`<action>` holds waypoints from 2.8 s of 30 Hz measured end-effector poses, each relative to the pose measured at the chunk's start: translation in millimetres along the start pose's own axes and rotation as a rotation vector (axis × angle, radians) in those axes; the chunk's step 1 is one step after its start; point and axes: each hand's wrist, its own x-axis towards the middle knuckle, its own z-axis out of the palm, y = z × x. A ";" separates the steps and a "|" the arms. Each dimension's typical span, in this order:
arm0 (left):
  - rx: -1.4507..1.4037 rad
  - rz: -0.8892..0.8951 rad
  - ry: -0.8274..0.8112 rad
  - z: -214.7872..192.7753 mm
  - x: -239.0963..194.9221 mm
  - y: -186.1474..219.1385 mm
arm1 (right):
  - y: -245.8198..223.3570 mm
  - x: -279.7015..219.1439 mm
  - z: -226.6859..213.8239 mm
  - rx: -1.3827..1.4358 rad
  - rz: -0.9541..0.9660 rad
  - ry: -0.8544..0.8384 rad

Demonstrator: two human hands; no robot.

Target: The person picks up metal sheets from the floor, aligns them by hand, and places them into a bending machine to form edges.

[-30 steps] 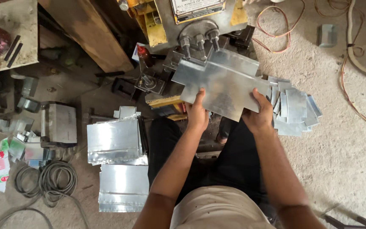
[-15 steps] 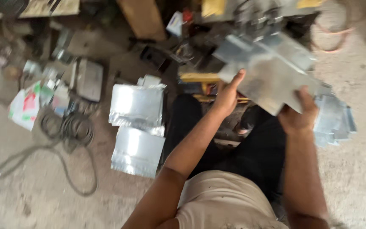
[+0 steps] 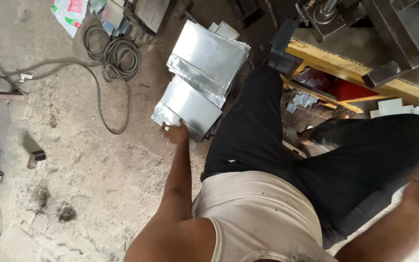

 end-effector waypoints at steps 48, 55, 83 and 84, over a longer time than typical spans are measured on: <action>-0.490 1.134 -0.259 -194.0 -74.0 193.3 | 95.4 -79.1 136.6 -0.562 0.293 -0.496; -0.800 1.087 -0.989 -88.1 -219.9 335.9 | 114.2 -90.5 116.4 -0.516 0.067 -0.560; -1.010 1.358 -0.686 -205.8 -259.9 361.7 | 80.5 -30.1 198.4 -0.364 -0.107 -0.152; -1.002 1.356 -0.707 -201.8 -258.1 362.8 | 80.9 -32.2 194.8 -0.392 -0.136 -0.181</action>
